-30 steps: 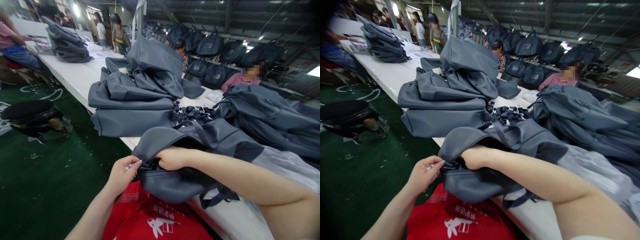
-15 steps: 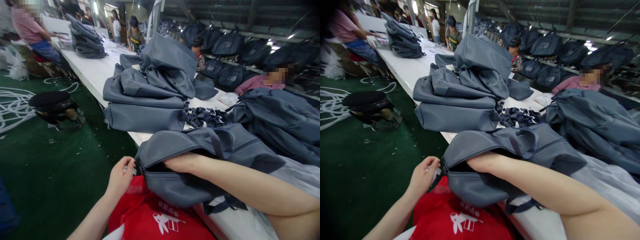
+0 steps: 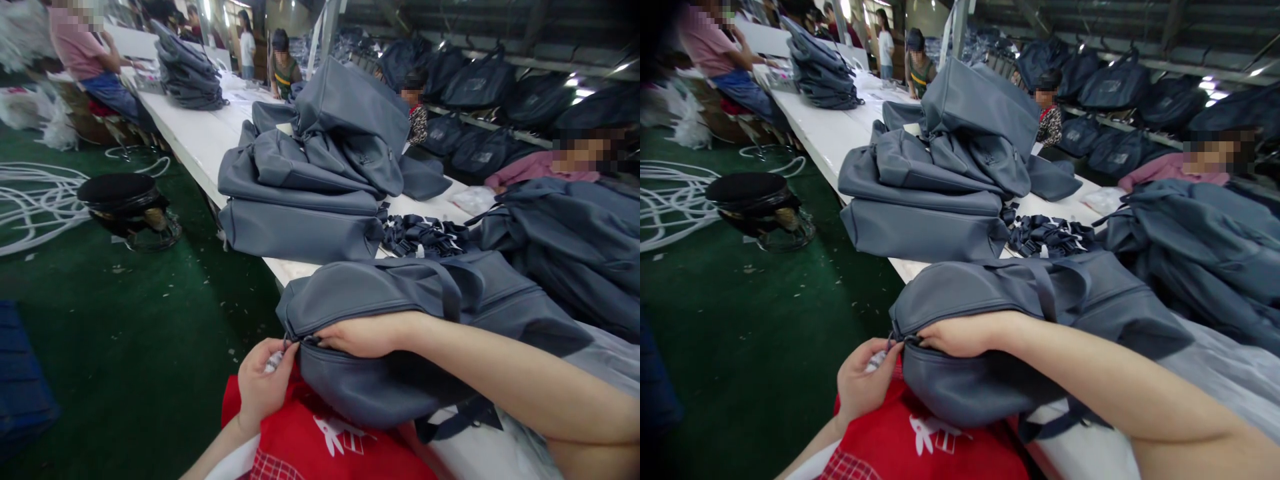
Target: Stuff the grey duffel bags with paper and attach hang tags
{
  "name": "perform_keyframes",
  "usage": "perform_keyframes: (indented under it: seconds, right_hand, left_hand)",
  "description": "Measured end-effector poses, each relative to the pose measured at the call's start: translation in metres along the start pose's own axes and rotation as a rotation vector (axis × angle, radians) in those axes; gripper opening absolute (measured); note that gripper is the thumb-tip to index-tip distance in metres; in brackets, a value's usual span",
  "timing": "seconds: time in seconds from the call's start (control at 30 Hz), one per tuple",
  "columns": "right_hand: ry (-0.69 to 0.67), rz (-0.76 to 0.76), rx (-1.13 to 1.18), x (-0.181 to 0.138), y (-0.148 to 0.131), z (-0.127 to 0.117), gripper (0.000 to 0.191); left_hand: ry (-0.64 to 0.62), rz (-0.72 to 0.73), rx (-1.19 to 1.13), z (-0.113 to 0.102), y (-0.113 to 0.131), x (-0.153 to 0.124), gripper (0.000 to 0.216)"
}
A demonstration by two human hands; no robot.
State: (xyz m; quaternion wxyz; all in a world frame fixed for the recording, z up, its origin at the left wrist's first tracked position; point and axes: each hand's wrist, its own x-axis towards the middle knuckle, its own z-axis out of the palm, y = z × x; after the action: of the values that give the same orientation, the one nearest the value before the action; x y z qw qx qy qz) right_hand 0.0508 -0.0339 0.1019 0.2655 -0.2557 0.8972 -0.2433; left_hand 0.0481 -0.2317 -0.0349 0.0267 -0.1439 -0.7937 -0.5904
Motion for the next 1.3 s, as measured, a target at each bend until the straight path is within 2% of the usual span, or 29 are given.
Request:
perform_keyframes:
  seconds: [0.1, 0.2, 0.27, 0.37, 0.43, 0.5, 0.6, 0.7, 0.77, 0.8, 0.83, 0.87, 0.93, 1.0, 1.07, 1.17, 1.23, 1.3]
  right_hand:
    - [0.118, 0.062, -0.018, 0.006, -0.003, 0.006, 0.033]
    - [0.206, 0.101, -0.197, 0.013, -0.007, 0.011, 0.028]
    - [0.224, 0.127, -0.283, 0.018, -0.011, 0.012, 0.024]
    - [0.214, 0.258, -0.392, 0.024, -0.021, 0.010, 0.025]
    - [0.184, 0.308, -0.420, 0.026, -0.025, 0.007, 0.026]
    - [0.122, 0.293, -0.405, 0.020, -0.026, 0.001, 0.024]
    - [0.082, 0.292, -0.403, -0.013, -0.026, -0.011, 0.026]
    - [0.126, 0.362, -0.382, -0.076, -0.038, -0.020, 0.027]
    - [0.206, 0.465, -0.312, -0.121, -0.050, -0.018, 0.025]
    - [0.270, 0.529, -0.279, -0.141, -0.055, -0.014, 0.022]
    - [0.341, 0.584, -0.262, -0.158, -0.057, -0.008, 0.017]
    - [0.406, 0.621, -0.265, -0.173, -0.057, -0.001, 0.018]
    - [0.518, 0.659, -0.310, -0.194, -0.051, 0.017, 0.036]
    - [0.618, 0.683, -0.363, -0.208, -0.040, 0.033, 0.050]
    - [0.707, 0.712, -0.396, -0.218, -0.030, 0.046, 0.051]
    - [0.784, 0.726, -0.434, -0.230, -0.023, 0.057, 0.048]
    - [0.786, 0.711, -0.463, -0.236, -0.020, 0.063, 0.050]
    - [0.776, 0.679, -0.480, -0.239, -0.016, 0.067, 0.057]
  left_hand:
    - [0.042, 0.319, 0.118, 0.001, 0.004, 0.002, 0.004]
    - [0.038, 0.472, 0.222, 0.001, 0.009, 0.007, 0.006]
    - [0.026, 0.532, 0.282, 0.001, 0.010, 0.008, 0.007]
    - [0.001, 0.588, 0.341, 0.000, 0.008, 0.008, 0.008]
    - [-0.035, 0.585, 0.351, -0.002, 0.006, 0.008, 0.008]
    - [-0.063, 0.534, 0.346, -0.005, 0.004, 0.012, 0.010]
    - [-0.083, 0.428, 0.353, -0.017, 0.005, 0.027, 0.020]
    - [-0.035, 0.354, 0.386, -0.032, 0.019, 0.048, 0.021]
    - [0.001, 0.425, 0.340, -0.037, 0.039, 0.058, 0.017]
    - [-0.048, 0.523, 0.289, -0.036, 0.053, 0.060, 0.015]
    - [-0.159, 0.653, 0.228, -0.032, 0.069, 0.059, 0.013]
    - [-0.321, 0.802, 0.162, -0.025, 0.086, 0.057, 0.014]
    - [-0.687, 1.053, 0.110, -0.003, 0.120, 0.048, 0.021]
    - [-0.930, 1.145, 0.229, 0.029, 0.151, 0.038, 0.031]
    - [-1.029, 1.113, 0.466, 0.065, 0.174, 0.036, 0.036]
    - [-1.024, 1.077, 0.704, 0.117, 0.192, 0.049, 0.042]
    - [-1.017, 1.096, 0.727, 0.141, 0.198, 0.063, 0.047]
    - [-1.128, 1.141, 0.647, 0.156, 0.200, 0.074, 0.051]
